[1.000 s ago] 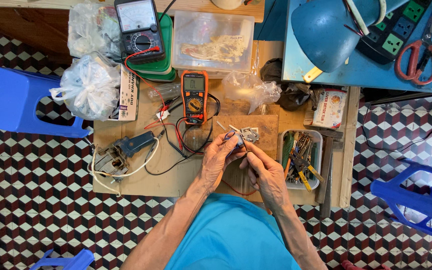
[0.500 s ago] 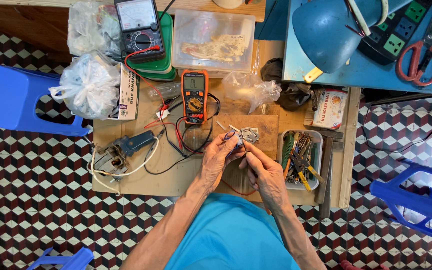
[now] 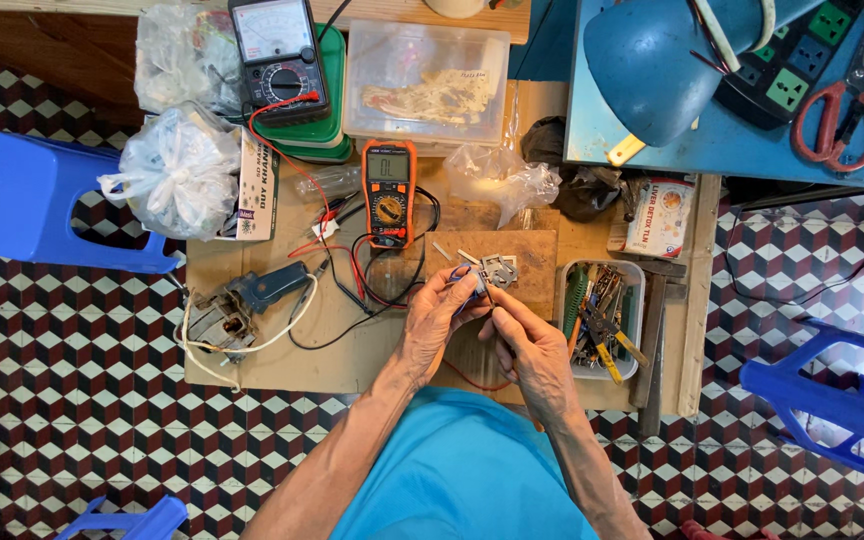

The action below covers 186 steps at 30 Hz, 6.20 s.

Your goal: The person sits at a workbench and manipulates a small electrical switch or socket component by hand, prying it apart, handling its internal metal and plastic parts, and reassembling the pieces on the bench. A multimeter sits nearby on the bench throughout.

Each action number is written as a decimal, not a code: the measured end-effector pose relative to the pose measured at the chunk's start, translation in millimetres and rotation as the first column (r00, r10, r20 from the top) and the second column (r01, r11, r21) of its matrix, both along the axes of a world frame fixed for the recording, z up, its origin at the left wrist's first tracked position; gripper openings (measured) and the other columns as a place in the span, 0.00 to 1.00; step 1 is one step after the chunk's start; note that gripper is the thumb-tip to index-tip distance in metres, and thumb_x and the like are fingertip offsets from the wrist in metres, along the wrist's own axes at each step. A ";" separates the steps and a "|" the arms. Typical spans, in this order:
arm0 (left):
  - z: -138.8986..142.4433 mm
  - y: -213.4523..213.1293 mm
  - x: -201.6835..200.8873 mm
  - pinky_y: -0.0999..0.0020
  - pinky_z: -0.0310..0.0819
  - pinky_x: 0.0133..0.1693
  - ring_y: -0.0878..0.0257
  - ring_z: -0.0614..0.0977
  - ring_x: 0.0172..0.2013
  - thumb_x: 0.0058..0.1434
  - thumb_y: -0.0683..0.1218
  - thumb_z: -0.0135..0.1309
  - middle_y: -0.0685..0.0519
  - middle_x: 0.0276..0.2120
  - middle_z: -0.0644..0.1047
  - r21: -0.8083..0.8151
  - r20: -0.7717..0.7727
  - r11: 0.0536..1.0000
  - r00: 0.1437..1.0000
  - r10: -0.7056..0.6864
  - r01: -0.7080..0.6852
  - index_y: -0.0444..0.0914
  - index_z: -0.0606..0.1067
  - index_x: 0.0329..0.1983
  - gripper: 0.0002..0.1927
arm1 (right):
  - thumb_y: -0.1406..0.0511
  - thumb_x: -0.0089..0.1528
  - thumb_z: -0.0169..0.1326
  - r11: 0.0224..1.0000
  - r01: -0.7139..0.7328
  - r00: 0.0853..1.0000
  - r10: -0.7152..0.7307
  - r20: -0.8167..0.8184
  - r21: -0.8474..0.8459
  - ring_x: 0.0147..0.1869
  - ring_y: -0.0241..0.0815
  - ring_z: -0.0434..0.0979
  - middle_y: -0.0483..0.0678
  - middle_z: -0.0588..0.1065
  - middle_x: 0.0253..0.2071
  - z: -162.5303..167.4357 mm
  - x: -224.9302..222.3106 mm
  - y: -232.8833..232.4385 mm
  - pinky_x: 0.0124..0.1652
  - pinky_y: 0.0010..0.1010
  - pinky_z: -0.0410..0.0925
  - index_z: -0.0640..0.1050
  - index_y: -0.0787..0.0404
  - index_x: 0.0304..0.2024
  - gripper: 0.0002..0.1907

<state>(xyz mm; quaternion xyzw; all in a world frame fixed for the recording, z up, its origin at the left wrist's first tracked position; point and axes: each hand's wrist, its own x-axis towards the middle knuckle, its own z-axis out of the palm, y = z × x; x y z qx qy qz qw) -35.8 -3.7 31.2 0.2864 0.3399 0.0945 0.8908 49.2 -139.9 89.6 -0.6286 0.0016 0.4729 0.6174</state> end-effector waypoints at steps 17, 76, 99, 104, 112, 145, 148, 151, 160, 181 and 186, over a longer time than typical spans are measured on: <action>-16.8 -9.2 -3.1 0.70 0.79 0.48 0.67 0.82 0.41 0.66 0.47 0.58 0.53 0.43 0.79 -0.029 0.036 0.999 0.999 0.031 -0.030 0.38 0.71 0.53 0.16 | 0.64 0.68 0.54 0.999 0.031 0.994 -0.033 0.102 0.017 0.24 0.25 0.64 0.43 0.77 0.33 -18.6 -4.8 -3.6 0.22 0.17 0.57 0.77 0.60 0.63 0.20; -0.5 10.7 -7.8 0.69 0.76 0.51 0.67 0.80 0.42 0.65 0.55 0.57 0.56 0.43 0.80 0.112 -0.051 0.981 0.986 -0.156 0.161 0.37 0.77 0.57 0.23 | 0.68 0.62 0.59 0.910 -0.330 0.625 0.410 0.664 -0.251 0.41 0.37 0.75 0.45 0.74 0.40 17.3 35.3 20.5 0.41 0.28 0.69 0.79 0.57 0.57 0.19; 2.9 8.2 -4.9 0.68 0.78 0.51 0.67 0.81 0.43 0.64 0.54 0.58 0.54 0.43 0.80 0.061 -0.047 0.979 0.981 -0.190 0.192 0.36 0.75 0.60 0.25 | 0.69 0.61 0.60 0.884 -0.371 0.458 0.440 0.772 -0.284 0.40 0.42 0.79 0.50 0.76 0.40 13.7 38.0 15.2 0.39 0.33 0.72 0.77 0.60 0.56 0.19; -2.9 1.5 -1.0 0.68 0.79 0.49 0.66 0.82 0.42 0.63 0.54 0.59 0.54 0.43 0.80 0.096 -0.116 0.983 0.983 -0.144 0.155 0.35 0.75 0.60 0.26 | 0.69 0.61 0.58 0.907 -0.270 0.446 0.415 0.793 -0.323 0.41 0.47 0.80 0.52 0.76 0.41 11.8 27.4 18.4 0.41 0.35 0.72 0.77 0.62 0.54 0.18; -0.5 4.8 -2.3 0.69 0.80 0.52 0.65 0.83 0.46 0.60 0.48 0.59 0.51 0.46 0.81 0.132 -0.157 0.970 0.970 -0.184 0.205 0.33 0.74 0.60 0.25 | 0.70 0.59 0.57 0.923 -0.191 0.401 0.383 0.832 -0.333 0.42 0.53 0.80 0.55 0.75 0.41 3.7 18.6 20.1 0.41 0.39 0.72 0.76 0.64 0.51 0.17; -28.0 15.4 2.2 0.65 0.87 0.42 0.63 0.85 0.39 0.61 0.42 0.59 0.46 0.38 0.84 0.211 -0.139 0.922 0.944 -0.301 0.325 0.32 0.77 0.51 0.16 | 0.70 0.59 0.57 0.904 -0.297 0.405 0.412 0.816 -0.309 0.44 0.48 0.81 0.53 0.76 0.42 3.5 24.8 11.8 0.43 0.34 0.74 0.76 0.65 0.53 0.18; -30.8 15.5 1.8 0.64 0.88 0.42 0.63 0.85 0.39 0.60 0.41 0.59 0.46 0.38 0.83 0.229 -0.132 0.917 0.944 -0.304 0.327 0.32 0.77 0.50 0.15 | 0.70 0.59 0.57 0.899 -0.304 0.410 0.423 0.808 -0.316 0.44 0.47 0.81 0.53 0.76 0.42 3.8 25.2 11.1 0.43 0.34 0.74 0.76 0.65 0.53 0.18; -30.8 13.4 0.2 0.65 0.87 0.43 0.64 0.85 0.40 0.61 0.41 0.58 0.46 0.38 0.84 0.223 -0.108 0.923 0.949 -0.296 0.313 0.32 0.77 0.50 0.15 | 0.70 0.59 0.57 0.897 -0.301 0.411 0.427 0.805 -0.322 0.43 0.48 0.81 0.53 0.76 0.42 2.9 25.1 10.3 0.43 0.34 0.74 0.76 0.65 0.52 0.18; -10.2 8.5 -2.2 0.69 0.81 0.43 0.64 0.83 0.39 0.61 0.43 0.61 0.46 0.36 0.84 0.490 -0.234 0.803 0.939 -0.253 0.338 0.33 0.76 0.52 0.17 | 0.69 0.59 0.58 0.899 -0.267 0.483 0.437 0.759 -0.347 0.42 0.44 0.79 0.51 0.76 0.42 -0.2 23.8 7.9 0.41 0.32 0.73 0.77 0.64 0.53 0.19; 19.9 -2.5 -9.4 0.63 0.80 0.57 0.54 0.83 0.58 0.59 0.44 0.65 0.42 0.54 0.79 0.852 -0.127 0.509 0.992 -0.025 0.122 0.39 0.66 0.61 0.29 | 0.61 0.69 0.46 0.994 -0.043 0.999 0.042 0.014 0.103 0.27 0.28 0.62 0.45 0.73 0.35 25.9 -0.4 -10.7 0.22 0.20 0.60 0.61 0.58 0.75 0.31; 21.0 -0.3 -10.8 0.62 0.80 0.57 0.52 0.82 0.58 0.57 0.44 0.65 0.40 0.56 0.78 0.836 -0.153 0.528 0.988 -0.036 0.149 0.40 0.66 0.62 0.31 | 0.62 0.68 0.47 0.992 -0.046 0.997 0.053 -0.057 0.116 0.25 0.29 0.63 0.46 0.74 0.35 20.9 -2.8 -5.7 0.20 0.21 0.62 0.62 0.58 0.74 0.31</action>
